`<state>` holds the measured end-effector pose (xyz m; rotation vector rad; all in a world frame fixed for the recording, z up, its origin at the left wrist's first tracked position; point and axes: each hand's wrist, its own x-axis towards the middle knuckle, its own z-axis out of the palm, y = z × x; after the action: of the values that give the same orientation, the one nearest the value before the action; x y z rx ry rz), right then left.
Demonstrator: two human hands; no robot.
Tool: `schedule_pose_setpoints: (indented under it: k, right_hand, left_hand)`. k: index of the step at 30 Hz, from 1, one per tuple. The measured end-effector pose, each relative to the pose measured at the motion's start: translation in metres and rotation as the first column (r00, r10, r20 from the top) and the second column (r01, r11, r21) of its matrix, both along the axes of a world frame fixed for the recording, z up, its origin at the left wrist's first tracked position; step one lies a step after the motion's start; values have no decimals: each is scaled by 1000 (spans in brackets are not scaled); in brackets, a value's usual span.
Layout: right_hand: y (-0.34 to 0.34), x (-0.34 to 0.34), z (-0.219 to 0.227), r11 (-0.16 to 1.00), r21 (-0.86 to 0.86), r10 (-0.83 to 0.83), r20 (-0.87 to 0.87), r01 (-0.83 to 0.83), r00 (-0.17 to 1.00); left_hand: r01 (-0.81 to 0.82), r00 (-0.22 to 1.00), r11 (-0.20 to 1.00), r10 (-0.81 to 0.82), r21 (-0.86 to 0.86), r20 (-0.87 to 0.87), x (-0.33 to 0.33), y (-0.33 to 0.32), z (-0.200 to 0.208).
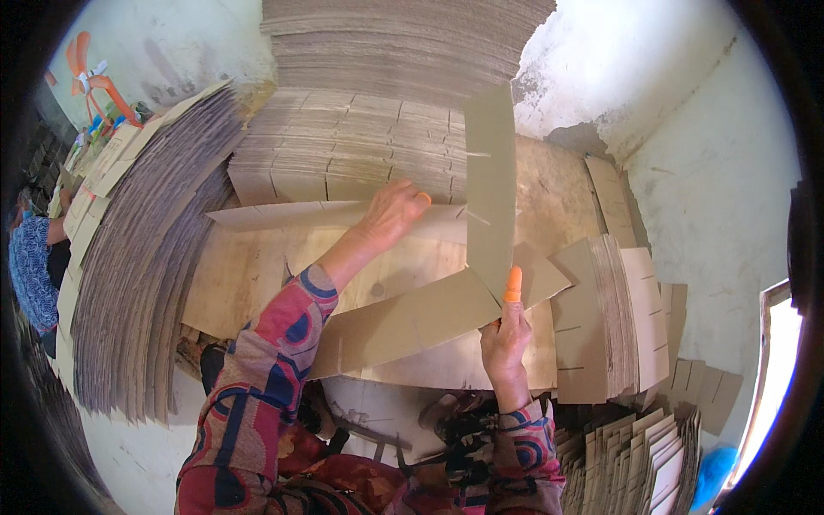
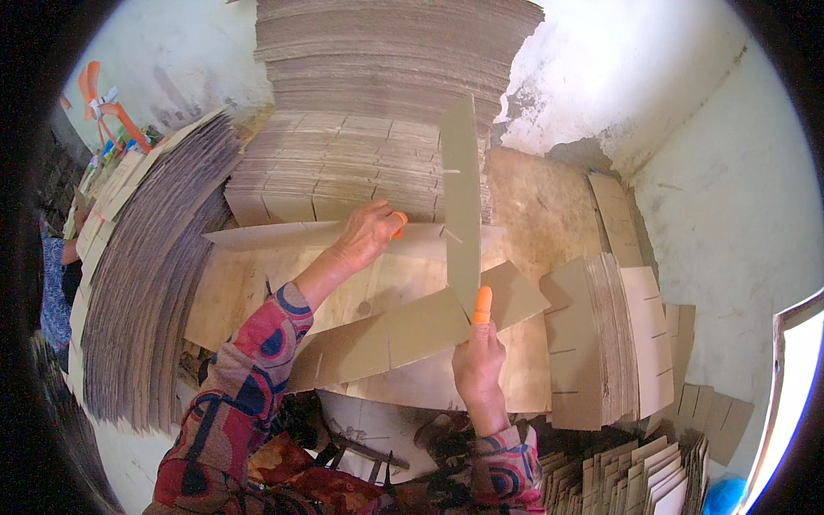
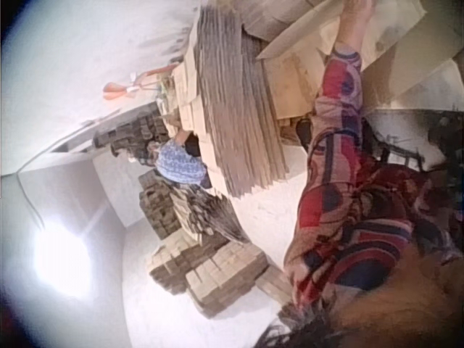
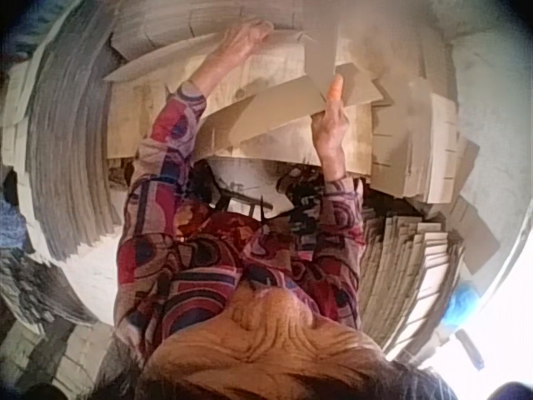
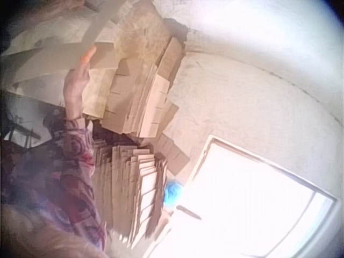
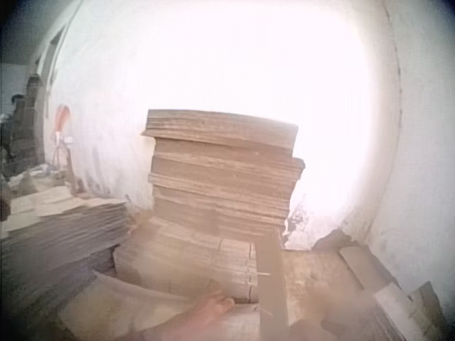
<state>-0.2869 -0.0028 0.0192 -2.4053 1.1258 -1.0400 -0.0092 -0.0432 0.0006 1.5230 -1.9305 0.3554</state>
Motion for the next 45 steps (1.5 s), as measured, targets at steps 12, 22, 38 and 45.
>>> schedule_pose_setpoints:
  k: [12,22,38,45]
  right_hand:
    - [-7,-6,-17,998,62,13,-131,-4,991]
    - [3,-17,-21,993,-113,9,-155,-27,988]
    - [7,-19,-15,999,12,44,-147,-43,988]
    - [8,-20,-12,996,-30,81,-106,-85,991]
  left_hand:
    - [233,953,971,-240,-57,-187,-46,32,32]
    - [195,812,931,23,307,-583,-30,89,106]
    - [-231,959,959,196,163,204,16,-30,-17]
    - [-149,989,972,148,184,17,24,-26,-8]
